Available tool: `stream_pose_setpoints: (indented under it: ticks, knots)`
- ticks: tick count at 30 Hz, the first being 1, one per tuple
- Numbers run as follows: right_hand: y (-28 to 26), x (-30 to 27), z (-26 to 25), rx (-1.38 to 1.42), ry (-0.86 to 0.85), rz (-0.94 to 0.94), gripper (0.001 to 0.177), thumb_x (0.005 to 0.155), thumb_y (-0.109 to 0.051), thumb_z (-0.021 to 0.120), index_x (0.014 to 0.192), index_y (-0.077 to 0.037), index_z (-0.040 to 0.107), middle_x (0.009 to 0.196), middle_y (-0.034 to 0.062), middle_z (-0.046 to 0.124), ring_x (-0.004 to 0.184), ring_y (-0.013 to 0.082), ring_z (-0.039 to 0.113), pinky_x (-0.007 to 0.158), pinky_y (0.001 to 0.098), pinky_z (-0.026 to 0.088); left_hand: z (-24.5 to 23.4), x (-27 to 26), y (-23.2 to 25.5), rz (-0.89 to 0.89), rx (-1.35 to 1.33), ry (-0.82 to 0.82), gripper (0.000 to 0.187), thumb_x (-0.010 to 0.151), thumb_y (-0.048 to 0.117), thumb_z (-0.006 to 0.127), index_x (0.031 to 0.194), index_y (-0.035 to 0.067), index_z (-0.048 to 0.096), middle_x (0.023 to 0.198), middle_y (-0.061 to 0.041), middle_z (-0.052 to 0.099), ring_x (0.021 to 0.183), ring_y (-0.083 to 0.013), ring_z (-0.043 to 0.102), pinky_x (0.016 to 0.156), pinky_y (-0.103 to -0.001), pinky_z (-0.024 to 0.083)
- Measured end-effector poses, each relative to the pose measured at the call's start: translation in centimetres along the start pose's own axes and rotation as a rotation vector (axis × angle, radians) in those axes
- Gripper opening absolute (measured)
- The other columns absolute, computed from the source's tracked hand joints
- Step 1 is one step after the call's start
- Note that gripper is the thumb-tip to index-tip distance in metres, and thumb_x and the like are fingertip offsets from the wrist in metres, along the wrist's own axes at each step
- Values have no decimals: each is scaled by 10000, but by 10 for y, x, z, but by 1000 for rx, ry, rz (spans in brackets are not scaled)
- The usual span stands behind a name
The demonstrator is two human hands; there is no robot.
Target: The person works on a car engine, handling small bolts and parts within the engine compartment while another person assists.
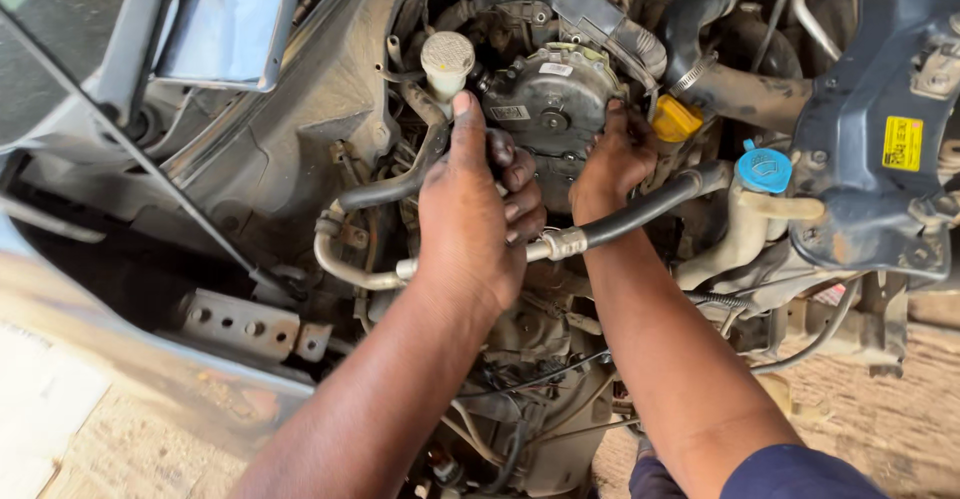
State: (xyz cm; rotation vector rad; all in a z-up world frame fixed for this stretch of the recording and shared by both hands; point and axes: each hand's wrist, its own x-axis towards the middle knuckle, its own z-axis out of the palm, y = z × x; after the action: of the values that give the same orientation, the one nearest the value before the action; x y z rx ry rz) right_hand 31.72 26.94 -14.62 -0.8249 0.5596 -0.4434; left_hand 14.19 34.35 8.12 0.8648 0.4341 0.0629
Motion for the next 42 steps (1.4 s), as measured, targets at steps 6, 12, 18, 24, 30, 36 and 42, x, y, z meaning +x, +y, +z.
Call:
stream_pose_setpoints:
  ticks: [6, 12, 18, 24, 30, 36, 42]
  knots:
    - [12, 15, 6, 115, 20, 49, 154, 865, -122, 798, 851, -74, 652, 655, -7, 598, 508, 105, 525, 425, 271, 413, 6, -13, -18, -4, -112, -13, 469, 1008, 533, 522, 751, 150, 436, 611, 9, 431, 465, -106, 344, 422, -281, 258]
    - [21, 10, 10, -78, 116, -67, 288, 927, -255, 774, 866, -33, 601, 610, 26, 589, 463, 105, 506, 410, 281, 414, -5, 8, -12, 37, -253, 109, 436, 1012, 523, 507, 748, 183, 436, 597, 36, 399, 443, -85, 307, 390, -262, 218]
    - [16, 4, 12, -88, 101, -57, 207, 943, -252, 727, 1034, -75, 671, 645, -3, 596, 493, 80, 467, 428, 267, 383, -37, 29, -3, 113, -289, 73, 450, 1046, 500, 456, 736, 174, 444, 596, 31, 412, 448, -90, 314, 393, -257, 228]
    - [15, 10, 11, -133, 100, -55, 251, 989, -255, 716, 964, -10, 666, 690, 30, 623, 536, 120, 539, 461, 289, 441, -49, 42, -4, 42, -288, 94, 460, 1041, 514, 472, 730, 177, 430, 594, 37, 390, 459, -92, 304, 408, -262, 239]
    - [19, 5, 10, -70, 33, -140, 263, 938, -296, 751, 979, -56, 650, 800, -25, 649, 637, 91, 559, 506, 276, 442, -54, 44, -7, -23, -268, 31, 483, 1026, 551, 472, 734, 170, 419, 619, 36, 387, 487, -92, 304, 432, -257, 242]
    - [3, 0, 18, -201, 136, 9, 322, 919, -419, 710, 970, -101, 692, 923, 8, 727, 747, 109, 645, 561, 284, 500, -57, 48, -8, -46, -251, -32, 484, 1020, 572, 477, 750, 174, 426, 625, 43, 380, 480, -84, 287, 416, -247, 224]
    - [4, 2, 21, -253, 185, 0, 423, 900, -483, 696, 971, -66, 698, 907, 40, 748, 758, 166, 676, 602, 361, 553, -58, 53, -13, -40, -251, -45, 499, 1016, 587, 486, 758, 165, 427, 623, 35, 373, 488, -91, 299, 431, -252, 237]
